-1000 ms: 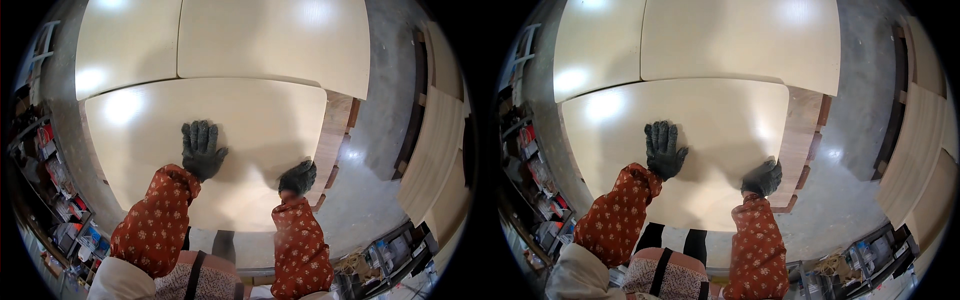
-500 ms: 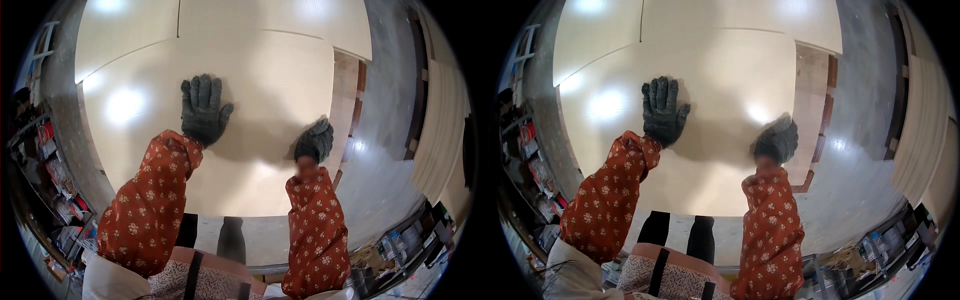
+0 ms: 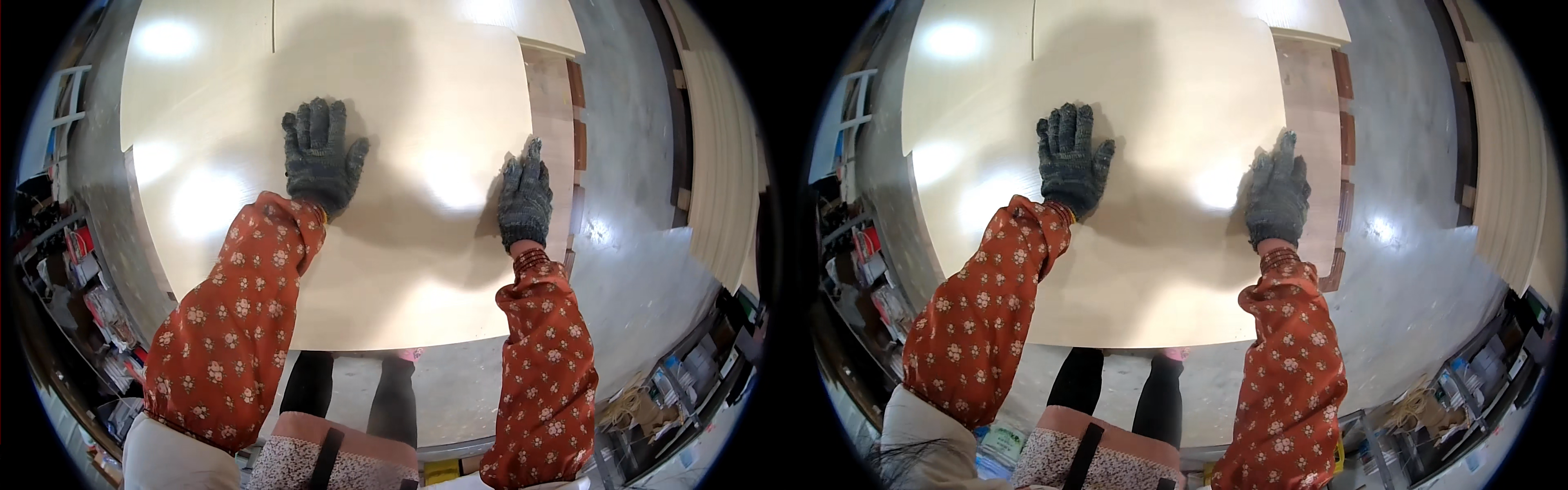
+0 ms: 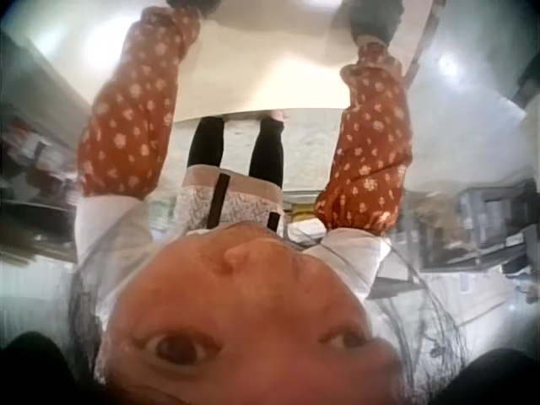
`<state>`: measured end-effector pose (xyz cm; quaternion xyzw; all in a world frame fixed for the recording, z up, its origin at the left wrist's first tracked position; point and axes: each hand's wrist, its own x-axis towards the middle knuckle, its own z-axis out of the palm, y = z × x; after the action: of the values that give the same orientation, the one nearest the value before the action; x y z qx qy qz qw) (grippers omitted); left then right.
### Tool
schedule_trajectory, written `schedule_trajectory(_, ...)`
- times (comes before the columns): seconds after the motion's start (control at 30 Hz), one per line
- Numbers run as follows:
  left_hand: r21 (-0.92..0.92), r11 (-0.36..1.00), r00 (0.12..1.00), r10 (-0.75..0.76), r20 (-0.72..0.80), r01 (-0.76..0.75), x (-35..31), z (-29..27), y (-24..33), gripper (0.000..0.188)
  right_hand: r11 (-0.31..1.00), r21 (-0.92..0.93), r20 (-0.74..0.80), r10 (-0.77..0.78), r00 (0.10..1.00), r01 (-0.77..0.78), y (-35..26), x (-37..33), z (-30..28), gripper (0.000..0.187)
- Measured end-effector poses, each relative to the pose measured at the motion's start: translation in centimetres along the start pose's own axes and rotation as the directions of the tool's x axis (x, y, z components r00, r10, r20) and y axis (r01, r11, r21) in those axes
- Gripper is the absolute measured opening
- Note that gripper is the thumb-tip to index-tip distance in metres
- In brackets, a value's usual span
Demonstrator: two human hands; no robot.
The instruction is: The person applies glue from a container to a block, rubs a board with a cloth and a liquid, then moves to a separate area and sands the surface of multiple boards by hand using a sanding block.
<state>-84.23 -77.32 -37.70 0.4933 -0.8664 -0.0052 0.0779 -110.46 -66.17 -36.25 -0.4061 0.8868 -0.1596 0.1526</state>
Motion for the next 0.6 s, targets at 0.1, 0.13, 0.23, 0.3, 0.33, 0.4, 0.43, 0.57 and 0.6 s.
schedule_trajectory(0.1, -0.027, 1.000, 1.000, -0.009, 0.015, 0.010, -0.3, -0.2, 0.2, 0.063, 0.983, -0.160, -0.006, -0.091, 0.996, 0.089, -1.4, 3.3, 0.1, 0.050)
schedule_trajectory(0.13, -0.053, 0.999, 1.000, -0.007, 0.010, 0.008, -0.5, -0.5, 0.0, 0.064, 0.971, -0.203, 0.027, -0.121, 0.992, 0.124, -2.5, 4.7, 0.0, 0.052)
schedule_trajectory(0.23, -0.073, 0.997, 0.999, -0.022, 0.030, 0.024, -0.7, -1.0, 0.1, 0.065, 0.989, -0.128, 0.077, -0.066, 0.995, 0.075, -5.3, 8.8, 0.0, 0.056)
schedule_trajectory(0.3, -0.113, 0.993, 1.000, -0.029, -0.002, 0.028, -0.8, -0.7, 0.4, 0.066, 0.997, -0.064, 0.109, -0.025, 0.994, 0.032, -5.1, 11.6, 0.5, 0.060)
schedule_trajectory(0.33, -0.136, 0.991, 1.000, -0.020, -0.006, 0.019, -0.9, -0.8, 0.5, 0.066, 0.997, -0.078, 0.126, 0.018, 0.992, -0.008, -5.2, 12.7, 0.5, 0.061)
schedule_trajectory(0.4, -0.152, 0.988, 1.000, -0.013, 0.002, 0.013, -1.0, -0.9, 0.5, 0.067, 0.992, -0.101, 0.167, 0.094, 0.981, -0.078, -6.0, 14.2, 0.0, 0.061)
schedule_trajectory(0.43, -0.143, 0.989, 1.000, -0.026, 0.004, 0.027, -1.2, -1.1, 0.3, 0.067, 0.997, -0.017, 0.122, 0.079, 0.989, -0.078, -5.9, 14.5, 0.2, 0.059)
schedule_trajectory(0.57, -0.187, 0.981, 0.997, -0.037, 0.066, 0.048, -1.3, -1.3, 0.2, 0.068, 0.923, 0.249, 0.207, 0.246, 0.947, -0.294, -7.0, 16.5, -0.5, 0.061)
schedule_trajectory(0.6, -0.206, 0.978, 0.998, -0.032, 0.062, 0.045, -1.4, -1.3, 0.4, 0.068, 0.810, 0.340, 0.281, 0.398, 0.874, -0.478, -7.5, 17.4, -0.9, 0.057)
